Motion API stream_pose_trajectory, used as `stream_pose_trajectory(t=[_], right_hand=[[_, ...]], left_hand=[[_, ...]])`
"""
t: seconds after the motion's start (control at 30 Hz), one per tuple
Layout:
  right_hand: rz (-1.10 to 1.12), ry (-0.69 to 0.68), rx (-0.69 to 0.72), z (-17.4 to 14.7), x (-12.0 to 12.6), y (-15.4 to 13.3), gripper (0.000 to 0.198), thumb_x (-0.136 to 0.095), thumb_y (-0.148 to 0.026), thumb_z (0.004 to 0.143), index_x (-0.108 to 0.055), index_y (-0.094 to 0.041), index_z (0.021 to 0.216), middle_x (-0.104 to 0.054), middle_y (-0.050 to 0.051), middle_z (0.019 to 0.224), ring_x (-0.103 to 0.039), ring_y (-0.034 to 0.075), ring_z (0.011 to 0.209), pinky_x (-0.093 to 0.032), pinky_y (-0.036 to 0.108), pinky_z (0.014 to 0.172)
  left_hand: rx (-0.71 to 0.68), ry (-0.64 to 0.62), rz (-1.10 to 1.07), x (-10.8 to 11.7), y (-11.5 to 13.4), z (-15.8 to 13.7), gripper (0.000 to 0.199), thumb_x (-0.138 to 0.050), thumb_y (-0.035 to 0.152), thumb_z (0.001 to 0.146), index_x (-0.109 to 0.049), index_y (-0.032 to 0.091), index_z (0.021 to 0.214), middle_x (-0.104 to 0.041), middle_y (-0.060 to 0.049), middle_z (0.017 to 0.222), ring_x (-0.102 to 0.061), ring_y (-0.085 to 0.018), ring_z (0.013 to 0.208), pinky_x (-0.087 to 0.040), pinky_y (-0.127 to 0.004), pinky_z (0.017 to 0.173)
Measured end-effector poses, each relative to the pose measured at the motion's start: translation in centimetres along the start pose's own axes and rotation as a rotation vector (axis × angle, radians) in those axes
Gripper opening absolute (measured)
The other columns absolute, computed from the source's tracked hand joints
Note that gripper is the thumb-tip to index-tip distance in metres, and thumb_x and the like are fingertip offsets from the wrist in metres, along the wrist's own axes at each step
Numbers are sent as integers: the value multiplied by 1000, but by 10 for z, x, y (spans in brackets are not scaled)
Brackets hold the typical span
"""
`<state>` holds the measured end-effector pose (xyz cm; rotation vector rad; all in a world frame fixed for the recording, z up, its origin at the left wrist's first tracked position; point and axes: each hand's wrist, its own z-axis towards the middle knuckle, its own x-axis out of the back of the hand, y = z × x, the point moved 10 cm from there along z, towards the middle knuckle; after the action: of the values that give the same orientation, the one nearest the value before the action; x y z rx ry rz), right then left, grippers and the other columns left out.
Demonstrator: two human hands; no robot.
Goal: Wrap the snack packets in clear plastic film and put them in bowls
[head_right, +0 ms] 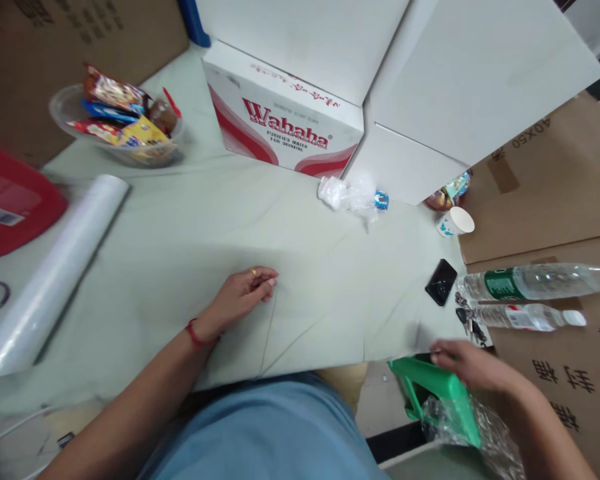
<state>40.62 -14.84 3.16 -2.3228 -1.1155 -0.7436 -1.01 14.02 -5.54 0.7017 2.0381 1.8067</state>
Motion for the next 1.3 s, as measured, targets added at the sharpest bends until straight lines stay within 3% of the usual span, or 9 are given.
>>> stream_pose_trajectory(t=[0.2,0.3,0.43,0.57,0.67,0.8,0.97,1.2,1.3], right_hand=[[-119,916,377,118,159,-172,66,-69,-60,86,-69,-18,136,-67,19,129,-63,23,73,-57,46,83],[-174,1009,316,158,176,-212,58,-72,-47,86,-68,-20,138,-64,17,132,-66,27,90,-55,42,82],[48,1034,273,157,183,-197,21,-63,-34,91,-75,-18,97,-71,10,95,-67,24,86,-54,39,81],[821,937,434,127,157,-159,27,-78,-43,80,-67,-21,90,-66,1,77,-55,13,60,-49,28,57],[1180,662,606,119,118,-186,33,-87,-43,74,-66,-24,91,-60,-3,72,-54,11,59,-46,23,51],[1290,422,698,123,66,-258,35,-87,-48,77,-65,-27,94,-59,-4,72,-56,12,61,-50,24,53],[1250,245,681,139,-2,-322,40,-87,-55,79,-68,-24,96,-61,-4,70,-56,13,60,-52,26,60],[991,616,772,118,10,-323,41,-71,-55,93,-68,-28,124,-67,5,127,-63,20,109,-55,33,91],[780,724,756,123,16,-334,38,-76,-54,88,-70,-26,113,-68,7,118,-61,23,109,-53,34,91]], left_hand=[[-33,33,-2,3,5,-3,31,-63,45,91,-70,19,106,-71,0,73,-70,-16,66,-55,-30,68],[-20,81,-64,11,4,-6,32,-66,46,89,-69,19,105,-71,-1,74,-70,-16,67,-56,-31,70],[-2,100,-150,17,3,-8,31,-68,46,88,-68,18,103,-70,-1,75,-68,-16,67,-56,-31,70],[10,74,-183,10,10,-7,33,-67,50,91,-69,18,99,-69,-2,78,-65,-14,67,-53,-28,62],[39,-75,-211,-15,25,-2,39,-66,56,92,-69,18,97,-71,-5,88,-65,-14,68,-49,-24,53],[117,-266,-355,-47,39,11,53,-63,69,92,-69,17,102,-73,-11,103,-69,-15,74,-48,-22,52],[29,11,-500,-15,25,45,51,-80,64,77,-65,18,95,-72,-7,97,-68,-18,86,-56,-28,71],[8,165,-383,9,5,45,40,-79,54,77,-65,19,88,-67,1,78,-62,-15,74,-53,-29,72],[-40,161,-341,8,14,40,40,-79,54,81,-61,21,94,-64,3,81,-60,-14,73,-51,-26,69]])
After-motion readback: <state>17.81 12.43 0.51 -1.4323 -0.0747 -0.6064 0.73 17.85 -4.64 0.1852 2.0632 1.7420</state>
